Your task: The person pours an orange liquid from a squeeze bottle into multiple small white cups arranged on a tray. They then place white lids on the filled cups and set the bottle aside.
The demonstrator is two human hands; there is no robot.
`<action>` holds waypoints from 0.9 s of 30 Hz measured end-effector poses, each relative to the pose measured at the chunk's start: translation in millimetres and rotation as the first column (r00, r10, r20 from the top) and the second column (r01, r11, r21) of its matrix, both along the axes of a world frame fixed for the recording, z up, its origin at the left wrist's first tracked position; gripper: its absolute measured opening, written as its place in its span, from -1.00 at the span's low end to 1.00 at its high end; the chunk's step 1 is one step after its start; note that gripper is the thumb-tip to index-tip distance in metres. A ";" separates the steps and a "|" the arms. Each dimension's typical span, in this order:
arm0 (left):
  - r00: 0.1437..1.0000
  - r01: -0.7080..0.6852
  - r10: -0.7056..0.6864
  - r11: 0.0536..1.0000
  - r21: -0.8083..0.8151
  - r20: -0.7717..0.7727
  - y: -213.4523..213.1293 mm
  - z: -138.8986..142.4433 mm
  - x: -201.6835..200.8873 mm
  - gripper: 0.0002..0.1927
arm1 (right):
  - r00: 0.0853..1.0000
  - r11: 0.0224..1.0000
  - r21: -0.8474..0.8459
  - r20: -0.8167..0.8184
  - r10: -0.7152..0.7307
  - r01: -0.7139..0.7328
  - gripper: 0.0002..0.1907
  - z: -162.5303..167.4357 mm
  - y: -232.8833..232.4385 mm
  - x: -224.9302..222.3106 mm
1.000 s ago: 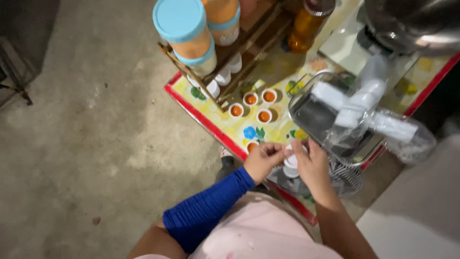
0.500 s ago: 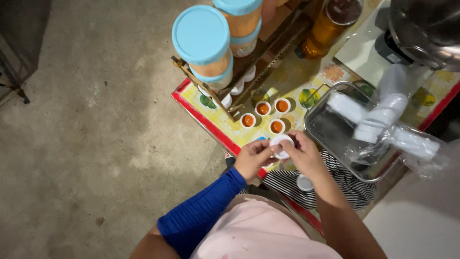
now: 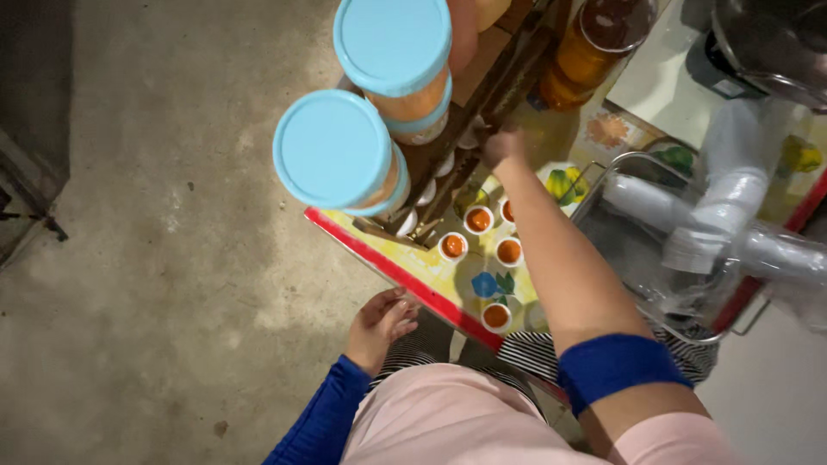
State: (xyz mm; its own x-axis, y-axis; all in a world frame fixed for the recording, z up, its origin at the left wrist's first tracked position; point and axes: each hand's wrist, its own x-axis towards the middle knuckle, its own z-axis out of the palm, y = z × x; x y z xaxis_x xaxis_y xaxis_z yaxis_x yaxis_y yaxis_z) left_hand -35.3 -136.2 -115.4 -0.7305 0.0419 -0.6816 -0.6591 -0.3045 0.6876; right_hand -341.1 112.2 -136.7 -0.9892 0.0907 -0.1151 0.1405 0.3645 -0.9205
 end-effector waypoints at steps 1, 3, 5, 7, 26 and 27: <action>1.000 0.007 -0.007 1.000 -0.009 0.015 -5.9 -2.8 -3.7 -0.53 | 0.999 0.996 0.080 -0.016 0.039 -0.037 -0.64 -4.3 -6.0 -9.2; 0.999 0.013 -0.011 0.999 -0.029 0.041 -14.7 -6.7 -6.3 -0.52 | 0.988 0.953 -0.264 -0.082 0.131 -0.149 -0.66 -10.4 -20.0 -25.7; 0.999 0.020 -0.019 0.999 -0.026 0.037 -19.9 -10.6 -6.0 -0.52 | 0.970 0.786 -0.570 -0.160 0.180 -0.240 -0.68 -12.6 -29.7 -30.7; 1.000 0.021 -0.021 1.000 0.001 -0.010 -18.2 -18.8 -5.7 -0.52 | 0.980 0.894 -0.401 -0.087 0.181 -0.201 -0.68 -11.5 -32.8 -30.6; 0.995 -0.103 0.099 0.981 -0.164 -0.030 102.4 -107.7 -75.8 -0.77 | 0.928 0.931 0.041 0.067 -0.365 0.363 -0.79 107.9 255.3 361.8; 0.992 -0.125 0.116 0.978 -0.169 -0.058 106.6 -104.6 -74.3 -0.78 | 0.921 0.920 0.064 0.030 -0.389 0.387 -0.84 94.6 264.3 373.9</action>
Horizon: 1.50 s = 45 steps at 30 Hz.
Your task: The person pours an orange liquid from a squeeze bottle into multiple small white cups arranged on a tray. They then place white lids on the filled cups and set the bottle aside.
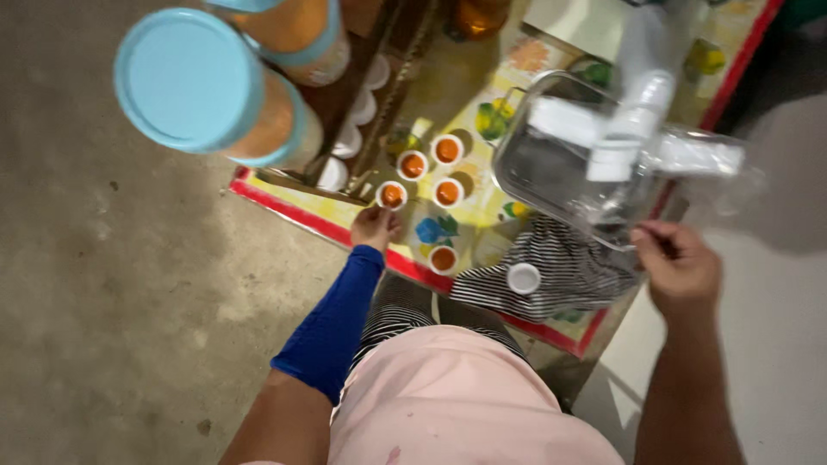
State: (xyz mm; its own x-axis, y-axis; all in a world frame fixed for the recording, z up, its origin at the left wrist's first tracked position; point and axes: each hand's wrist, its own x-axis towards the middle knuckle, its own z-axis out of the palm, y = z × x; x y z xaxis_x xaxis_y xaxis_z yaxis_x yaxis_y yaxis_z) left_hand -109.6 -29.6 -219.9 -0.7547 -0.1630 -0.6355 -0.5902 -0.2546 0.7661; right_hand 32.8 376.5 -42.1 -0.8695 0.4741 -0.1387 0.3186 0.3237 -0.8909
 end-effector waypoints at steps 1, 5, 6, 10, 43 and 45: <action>1.000 -0.016 0.016 1.000 -0.008 -0.026 4.0 2.8 3.4 -0.79 | 0.997 0.981 0.190 -0.057 0.046 -0.034 -0.84 -13.4 7.2 10.7; 0.993 -0.095 0.098 0.994 0.045 -0.067 15.7 13.0 17.4 -0.79 | 0.993 0.932 0.362 -0.118 0.011 0.033 -0.79 -63.1 10.0 24.0; 0.991 -0.116 0.117 0.993 0.018 -0.070 18.6 14.4 20.5 -0.80 | 0.992 0.894 0.446 -0.126 0.013 0.045 -0.78 -70.1 14.8 17.7; 0.974 -0.211 0.213 0.977 0.034 -0.084 28.9 18.3 41.8 -0.81 | 0.981 0.766 0.637 -0.187 0.046 0.085 -0.70 -83.9 28.0 -9.7; 0.969 0.138 -0.025 0.880 0.454 -0.246 138.6 127.6 167.8 -0.56 | 0.905 0.738 0.674 -0.318 0.282 0.007 -0.86 -74.1 65.3 -14.0; 0.971 0.155 -0.041 0.855 0.494 -0.234 144.4 126.9 166.8 -0.57 | 0.908 0.750 0.662 -0.324 0.267 0.016 -0.86 -72.6 62.6 -3.5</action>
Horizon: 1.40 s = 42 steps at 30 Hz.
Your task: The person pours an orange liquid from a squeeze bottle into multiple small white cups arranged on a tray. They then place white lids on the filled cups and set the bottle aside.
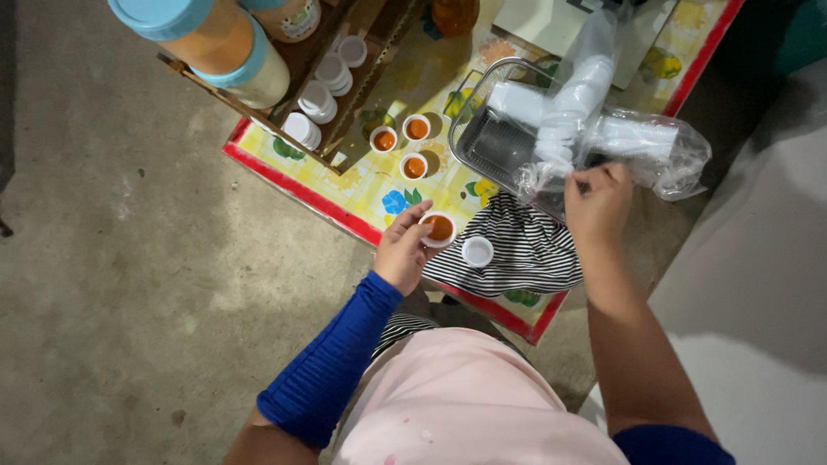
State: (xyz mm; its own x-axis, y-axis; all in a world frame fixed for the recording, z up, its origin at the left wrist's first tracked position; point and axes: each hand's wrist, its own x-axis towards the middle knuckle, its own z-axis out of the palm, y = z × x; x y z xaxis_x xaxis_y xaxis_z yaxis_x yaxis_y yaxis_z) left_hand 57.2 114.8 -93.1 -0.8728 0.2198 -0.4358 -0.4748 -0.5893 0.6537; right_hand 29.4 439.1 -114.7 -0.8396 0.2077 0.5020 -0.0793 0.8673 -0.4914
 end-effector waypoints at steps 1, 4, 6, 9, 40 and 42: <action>1.000 0.012 -0.012 1.000 0.022 0.007 2.4 -0.9 -0.2 -0.58 | 1.000 1.000 -0.023 0.005 0.003 -0.003 -0.86 0.5 -1.5 5.0; 0.997 0.064 -0.059 0.992 0.106 -0.044 10.5 -2.8 0.4 -0.57 | 0.999 0.994 -0.108 0.029 -0.024 0.027 -0.86 -1.0 -5.9 15.3; 0.996 0.089 -0.088 0.992 0.092 -0.014 15.7 -3.7 -0.1 -0.58 | 0.998 0.987 -0.151 0.035 -0.053 0.058 -0.85 -4.0 -5.5 17.5; 0.993 0.113 -0.114 0.987 0.112 0.002 24.7 -3.5 0.7 -0.59 | 0.996 0.935 -0.343 0.030 -0.088 0.093 -0.86 -9.5 -3.1 20.9; 0.958 0.283 -0.286 0.952 0.119 0.008 51.0 10.6 19.7 -0.61 | 0.925 0.824 -0.441 -0.040 0.378 -0.355 -0.75 96.6 -115.6 94.7; 0.953 0.282 -0.275 0.959 0.041 -0.129 55.4 10.6 24.7 -0.59 | 0.943 0.730 -0.654 0.079 0.324 -0.197 -0.76 88.1 -116.0 89.3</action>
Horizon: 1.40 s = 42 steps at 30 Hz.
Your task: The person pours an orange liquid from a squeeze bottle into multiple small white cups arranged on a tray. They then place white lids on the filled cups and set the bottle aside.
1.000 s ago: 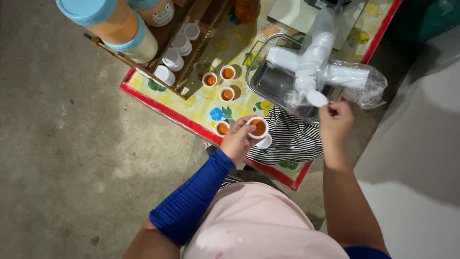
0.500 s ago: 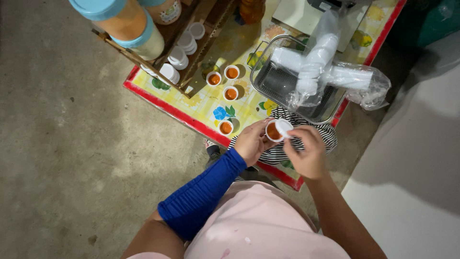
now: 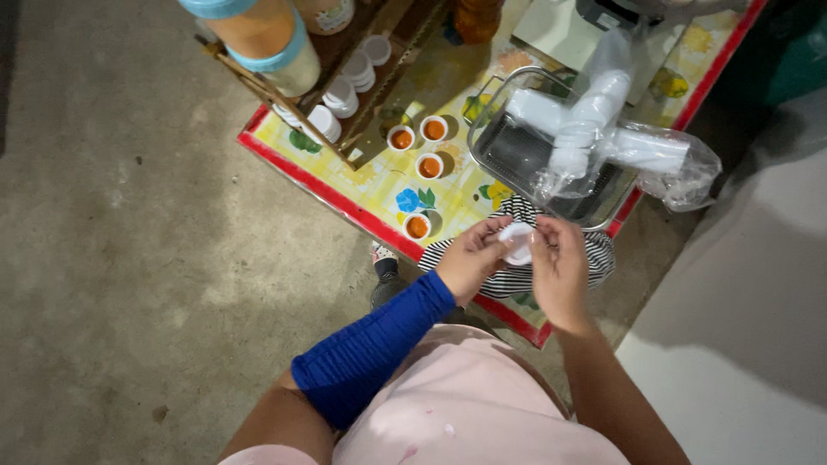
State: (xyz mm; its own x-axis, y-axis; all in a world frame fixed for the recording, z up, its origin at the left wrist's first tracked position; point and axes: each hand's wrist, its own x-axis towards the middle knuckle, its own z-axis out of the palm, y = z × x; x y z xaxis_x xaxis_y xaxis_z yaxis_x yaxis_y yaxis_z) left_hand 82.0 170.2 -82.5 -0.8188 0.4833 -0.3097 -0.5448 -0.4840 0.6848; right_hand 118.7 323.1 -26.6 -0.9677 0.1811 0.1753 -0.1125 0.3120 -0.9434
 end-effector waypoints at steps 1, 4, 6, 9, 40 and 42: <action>0.997 -0.007 0.006 1.000 -0.019 -0.080 1.3 0.2 2.2 -0.58 | 0.994 0.997 -0.076 0.106 0.002 0.006 -0.75 -3.9 0.6 -6.0; 0.995 0.016 -0.022 0.998 -0.055 -0.100 0.1 3.4 11.0 -0.64 | 0.949 0.999 -0.031 0.315 -0.013 0.024 -0.64 -9.7 1.3 -13.2; 0.998 -0.018 0.013 0.996 -0.088 -0.057 -3.2 6.5 12.5 -0.62 | 0.924 1.000 0.001 0.382 -0.020 0.021 -0.57 -11.2 0.0 -15.7; 0.999 -0.038 0.033 0.984 -0.172 -0.031 -11.3 11.6 10.8 -0.63 | 0.913 0.999 -0.032 0.408 -0.003 0.018 -0.52 -13.2 -6.1 -21.5; 0.982 -0.174 0.184 0.968 -0.183 0.041 -195.7 -41.0 -128.4 -0.39 | 0.804 0.971 -0.161 0.545 0.239 -0.180 -0.70 -50.4 -164.6 -236.0; 0.985 -0.145 0.165 0.951 -0.274 0.052 -218.4 -44.5 -137.1 -0.36 | 0.829 0.981 -0.166 0.531 0.172 -0.097 -0.70 -60.2 -179.1 -285.7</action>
State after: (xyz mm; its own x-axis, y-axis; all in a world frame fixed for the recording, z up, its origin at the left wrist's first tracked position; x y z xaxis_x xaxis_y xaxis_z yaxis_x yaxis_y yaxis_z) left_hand -55.1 -48.2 -126.9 -0.8471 0.2434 -0.4723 -0.5313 -0.3704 0.7619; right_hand -167.0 144.0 -86.9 -0.9167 0.0261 -0.3987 0.3952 0.2057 -0.8953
